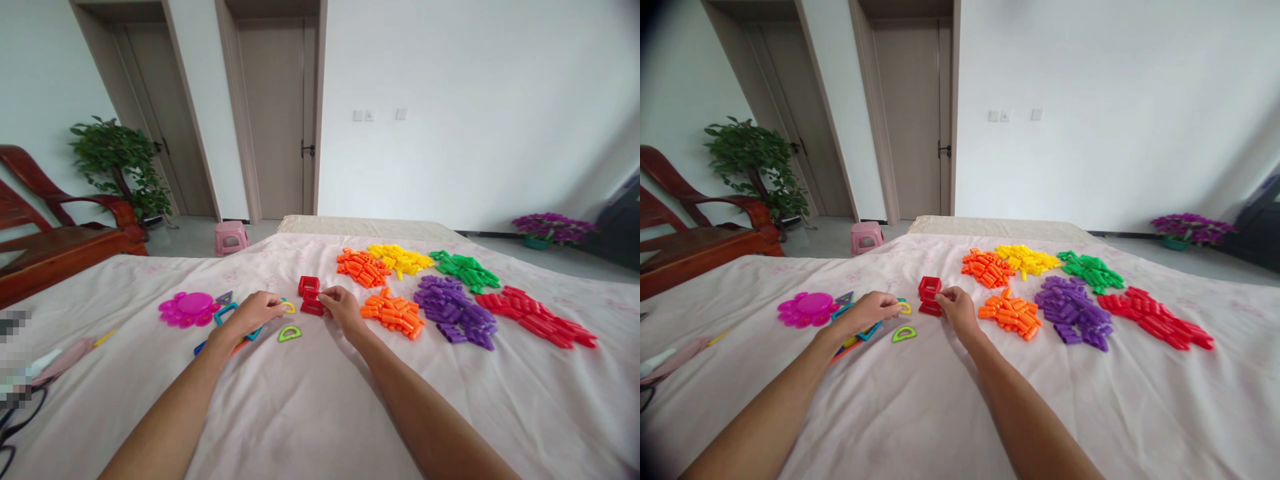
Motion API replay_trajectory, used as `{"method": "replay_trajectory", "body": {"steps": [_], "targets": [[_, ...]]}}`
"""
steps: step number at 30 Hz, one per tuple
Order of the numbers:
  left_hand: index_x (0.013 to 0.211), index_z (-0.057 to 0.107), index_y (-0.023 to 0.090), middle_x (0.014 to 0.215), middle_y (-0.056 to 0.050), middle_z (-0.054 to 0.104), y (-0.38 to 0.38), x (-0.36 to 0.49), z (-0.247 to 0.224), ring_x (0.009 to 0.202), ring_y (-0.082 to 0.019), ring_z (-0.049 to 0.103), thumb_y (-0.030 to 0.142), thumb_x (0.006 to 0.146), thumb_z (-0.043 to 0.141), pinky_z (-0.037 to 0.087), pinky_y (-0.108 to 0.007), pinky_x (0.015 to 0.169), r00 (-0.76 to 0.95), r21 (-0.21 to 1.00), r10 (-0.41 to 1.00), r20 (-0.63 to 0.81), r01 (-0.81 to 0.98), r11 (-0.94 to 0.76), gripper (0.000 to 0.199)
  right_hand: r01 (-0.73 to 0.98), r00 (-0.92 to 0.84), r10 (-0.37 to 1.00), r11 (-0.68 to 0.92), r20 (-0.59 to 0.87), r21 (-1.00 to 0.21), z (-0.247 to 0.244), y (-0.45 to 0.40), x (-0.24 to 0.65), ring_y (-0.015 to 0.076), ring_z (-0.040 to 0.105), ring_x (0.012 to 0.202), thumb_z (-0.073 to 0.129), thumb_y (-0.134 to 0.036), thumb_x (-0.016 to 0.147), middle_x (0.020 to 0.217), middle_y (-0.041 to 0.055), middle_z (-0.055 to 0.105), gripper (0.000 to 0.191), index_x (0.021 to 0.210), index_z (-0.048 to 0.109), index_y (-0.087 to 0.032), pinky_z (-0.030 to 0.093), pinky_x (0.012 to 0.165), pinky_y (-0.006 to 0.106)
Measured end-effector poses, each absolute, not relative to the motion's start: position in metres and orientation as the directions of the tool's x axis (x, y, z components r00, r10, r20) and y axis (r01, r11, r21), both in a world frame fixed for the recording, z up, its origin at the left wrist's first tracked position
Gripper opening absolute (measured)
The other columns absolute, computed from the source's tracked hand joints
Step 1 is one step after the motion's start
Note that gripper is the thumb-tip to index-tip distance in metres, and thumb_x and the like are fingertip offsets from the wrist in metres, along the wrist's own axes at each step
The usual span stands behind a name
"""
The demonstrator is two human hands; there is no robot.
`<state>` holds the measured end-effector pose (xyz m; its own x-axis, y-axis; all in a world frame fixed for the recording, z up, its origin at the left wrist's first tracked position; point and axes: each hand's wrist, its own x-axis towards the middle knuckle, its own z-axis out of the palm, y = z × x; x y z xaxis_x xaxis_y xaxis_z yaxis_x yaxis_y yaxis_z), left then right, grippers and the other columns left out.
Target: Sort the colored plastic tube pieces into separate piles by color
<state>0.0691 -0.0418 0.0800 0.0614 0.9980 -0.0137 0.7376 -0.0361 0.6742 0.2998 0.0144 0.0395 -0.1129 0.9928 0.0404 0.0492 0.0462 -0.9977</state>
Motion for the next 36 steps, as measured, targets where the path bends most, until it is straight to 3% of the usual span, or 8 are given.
{"method": "replay_trajectory", "body": {"steps": [5,10,15,18,24,29,33,36], "targets": [[0.092,0.078,0.017,0.088,-0.005,0.078,-0.041,0.076,0.074,0.081,-0.021,0.069,0.039,0.079,0.06,0.046,-0.026,0.07,0.106,0.627,0.994,-0.016,0.775,-0.072,0.031,0.262,-0.146,0.988,-0.016,-0.056,-0.965,0.045,0.012,0.303,0.0118,0.056,0.046,0.069,-0.032,0.079,0.054,-0.0024,0.062,0.016,0.076,0.063,-0.018,0.042,0.048,0.022],[0.118,0.074,0.017,0.117,-0.009,0.075,-0.037,0.092,0.062,0.102,-0.023,0.07,0.038,0.083,0.058,0.05,-0.027,0.086,0.114,0.67,0.992,0.051,0.733,-0.119,0.043,0.416,-0.165,0.984,0.003,-0.072,-0.909,0.05,0.012,0.303,0.0129,0.058,0.048,0.064,-0.026,0.082,0.055,-0.0004,0.064,0.01,0.079,0.066,-0.017,0.043,0.049,0.021],[0.127,0.069,0.019,0.122,-0.009,0.073,-0.033,0.108,0.05,0.109,-0.023,0.069,0.027,0.084,0.059,0.05,-0.028,0.093,0.115,0.676,0.987,0.11,0.72,-0.16,0.045,0.617,-0.245,0.965,0.23,0.093,-0.753,0.055,0.008,0.305,0.0156,0.064,0.065,0.069,-0.035,0.081,0.074,0.0033,0.071,0.022,0.091,0.075,-0.017,0.042,0.059,0.023],[0.127,0.069,0.02,0.119,-0.008,0.074,-0.034,0.115,0.052,0.109,-0.022,0.069,0.023,0.084,0.058,0.05,-0.028,0.093,0.102,0.667,0.988,0.117,0.729,-0.154,0.044,0.69,-0.33,0.925,0.371,0.186,-0.621,0.057,0.002,0.304,0.0181,0.064,0.078,0.071,-0.031,0.078,0.087,0.0048,0.072,0.022,0.095,0.077,-0.018,0.042,0.066,0.024],[0.131,0.066,0.02,0.119,-0.007,0.074,-0.039,0.119,0.057,0.109,-0.021,0.069,0.02,0.083,0.056,0.05,-0.026,0.092,0.09,0.667,0.988,0.126,0.729,-0.152,0.049,0.676,-0.467,0.844,0.533,0.263,-0.508,0.053,-0.003,0.304,0.0197,0.063,0.093,0.057,-0.02,0.086,0.105,0.0065,0.07,0.03,0.113,0.072,-0.022,0.044,0.081,0.024],[0.128,0.068,0.021,0.118,-0.006,0.075,-0.038,0.119,0.054,0.109,-0.02,0.069,0.019,0.081,0.055,0.05,-0.026,0.092,0.141,0.717,0.98,0.142,0.668,-0.2,0.049,0.653,-0.532,0.799,0.599,0.282,-0.463,0.051,-0.002,0.307,0.0206,0.062,0.096,0.055,-0.019,0.089,0.107,0.008,0.068,0.031,0.116,0.069,-0.022,0.045,0.083,0.026],[0.121,0.07,0.016,0.12,-0.009,0.073,-0.039,0.101,0.077,0.107,-0.021,0.069,0.022,0.079,0.056,0.049,-0.028,0.093,0.113,0.761,0.988,0.104,0.631,-0.153,0.044,0.659,-0.491,0.822,0.566,0.287,-0.496,0.05,-0.004,0.309,0.0202,0.063,0.095,0.06,-0.026,0.088,0.109,0.008,0.066,0.036,0.124,0.066,-0.023,0.044,0.08,0.027],[0.105,0.074,0.014,0.108,-0.009,0.076,-0.043,0.065,0.106,0.098,-0.023,0.07,0.033,0.079,0.059,0.051,-0.029,0.086,0.073,0.76,0.994,0.08,0.641,-0.108,0.035,0.673,-0.363,0.877,0.48,0.314,-0.563,0.05,-0.005,0.313,0.0182,0.063,0.087,0.058,-0.036,0.092,0.108,0.0081,0.066,0.034,0.12,0.067,-0.021,0.043,0.077,0.027]]}}
